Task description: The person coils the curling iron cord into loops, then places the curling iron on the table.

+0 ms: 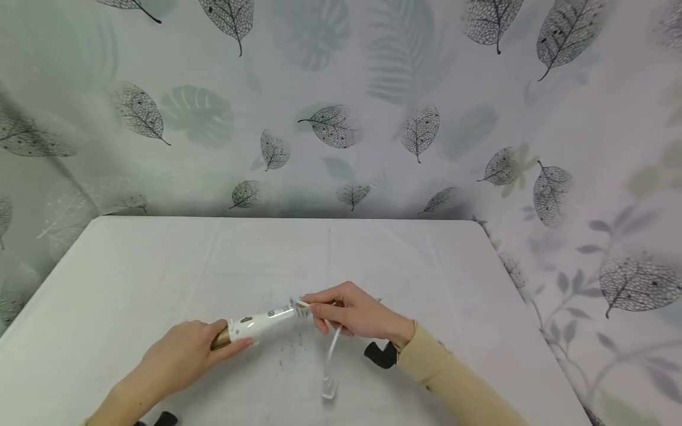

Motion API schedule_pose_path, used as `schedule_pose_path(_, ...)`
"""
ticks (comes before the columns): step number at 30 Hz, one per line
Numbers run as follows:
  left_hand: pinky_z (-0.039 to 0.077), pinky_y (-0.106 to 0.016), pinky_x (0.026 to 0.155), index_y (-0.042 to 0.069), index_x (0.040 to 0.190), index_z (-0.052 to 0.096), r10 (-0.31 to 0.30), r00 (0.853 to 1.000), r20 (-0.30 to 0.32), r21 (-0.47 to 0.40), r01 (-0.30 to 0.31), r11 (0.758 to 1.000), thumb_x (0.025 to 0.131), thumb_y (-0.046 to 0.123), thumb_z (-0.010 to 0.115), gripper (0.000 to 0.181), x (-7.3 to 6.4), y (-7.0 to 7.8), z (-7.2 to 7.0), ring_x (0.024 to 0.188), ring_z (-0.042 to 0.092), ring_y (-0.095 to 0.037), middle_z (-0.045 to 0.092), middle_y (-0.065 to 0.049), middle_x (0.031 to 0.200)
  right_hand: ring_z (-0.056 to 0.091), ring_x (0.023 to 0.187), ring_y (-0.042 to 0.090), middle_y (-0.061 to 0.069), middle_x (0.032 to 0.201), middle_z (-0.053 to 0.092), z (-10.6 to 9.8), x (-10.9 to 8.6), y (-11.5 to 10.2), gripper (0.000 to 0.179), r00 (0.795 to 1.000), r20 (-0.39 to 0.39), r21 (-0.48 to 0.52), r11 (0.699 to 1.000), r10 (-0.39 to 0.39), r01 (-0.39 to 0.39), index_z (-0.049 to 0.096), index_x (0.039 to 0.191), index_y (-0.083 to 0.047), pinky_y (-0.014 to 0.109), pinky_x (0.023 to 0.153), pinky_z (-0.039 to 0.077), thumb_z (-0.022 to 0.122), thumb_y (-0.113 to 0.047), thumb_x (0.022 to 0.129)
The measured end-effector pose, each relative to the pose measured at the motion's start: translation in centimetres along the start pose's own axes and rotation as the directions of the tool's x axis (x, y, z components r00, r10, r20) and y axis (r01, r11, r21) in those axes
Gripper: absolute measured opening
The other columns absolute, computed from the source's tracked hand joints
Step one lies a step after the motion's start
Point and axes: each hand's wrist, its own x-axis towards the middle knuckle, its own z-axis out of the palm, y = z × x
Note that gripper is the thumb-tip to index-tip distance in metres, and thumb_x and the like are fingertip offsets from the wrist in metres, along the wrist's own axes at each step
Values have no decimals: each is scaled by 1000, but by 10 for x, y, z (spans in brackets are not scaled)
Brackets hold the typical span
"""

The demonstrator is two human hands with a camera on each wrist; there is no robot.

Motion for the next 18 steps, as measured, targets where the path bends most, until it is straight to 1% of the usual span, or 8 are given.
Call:
schedule_pose_path(3, 26, -22, 49, 22, 71, 45, -13, 1000, -14, 1, 13, 1000, 90, 71, 53, 53, 0, 0, -1, 51, 33, -6, 36, 8, 55, 37, 47, 12, 22, 74, 52, 4, -4, 2, 38, 999, 38, 50, 999, 0, -2, 53, 137, 7, 26, 44, 32, 46, -14, 107)
schedule_pose_path(5, 28, -22, 50, 22, 72, 46, -18, 1000, -21, -1, 18, 1000, 91, 70, 52, 53, 0, 0, -1, 51, 34, -6, 37, 7, 56, 44, 49, 14, 21, 77, 55, 7, -5, 3, 38, 998, 56, 53, 999, 2, -5, 51, 138, 8, 26, 45, 32, 45, -14, 107)
schedule_pose_path(7, 29, -23, 50, 22, 74, 49, -25, 999, -25, -11, 25, 1000, 91, 70, 52, 52, 0, 0, -1, 51, 36, -6, 39, 7, 56, 49, 51, 21, 21, 79, 57, 9, -6, 4, 37, 997, 70, 42, 999, 12, -15, 53, 136, 7, 24, 47, 33, 45, -14, 108)
schedule_pose_path(9, 31, -23, 50, 21, 77, 52, -35, 999, -32, -23, 34, 999, 91, 70, 52, 51, 0, 1, -1, 51, 37, -7, 41, 7, 56, 53, 55, 28, 19, 81, 59, 12, -6, 5, 34, 997, 69, 5, 1000, 23, -23, 57, 133, 5, 22, 50, 35, 46, -14, 107)
schedule_pose_path(11, 32, -23, 49, 19, 79, 55, -44, 998, -48, -30, 43, 999, 91, 69, 53, 51, 0, 1, -2, 51, 38, -8, 42, 6, 56, 56, 59, 31, 17, 83, 61, 14, -5, 6, 30, 998, 61, -32, 999, 30, -28, 61, 129, 4, 23, 53, 42, 46, -12, 107)
schedule_pose_path(12, 33, -24, 49, 18, 81, 56, -46, 997, -60, -32, 44, 999, 91, 68, 54, 51, 0, 2, -3, 51, 38, -8, 42, 6, 56, 58, 61, 31, 17, 83, 61, 15, -5, 6, 29, 998, 55, -45, 998, 35, -32, 62, 126, 3, 24, 55, 46, 47, -12, 107)
schedule_pose_path(15, 33, -24, 49, 16, 82, 55, -46, 994, -99, -30, 43, 999, 91, 67, 55, 51, 0, 1, -4, 50, 38, -9, 41, 5, 56, 64, 67, 18, 13, 84, 65, 18, -4, 7, 26, 998, 20, -90, 994, 58, -56, 65, 119, 3, 29, 63, 55, 50, -14, 106)
schedule_pose_path(18, 32, -25, 49, 16, 79, 52, -56, 990, -131, -46, 50, 998, 92, 65, 57, 51, 1, 0, -3, 50, 37, -10, 37, 6, 56, 65, 70, 14, 12, 83, 68, 19, -3, 7, 26, 996, -7, -98, 991, 92, -92, 66, 114, 4, 32, 66, 57, 53, -16, 105)
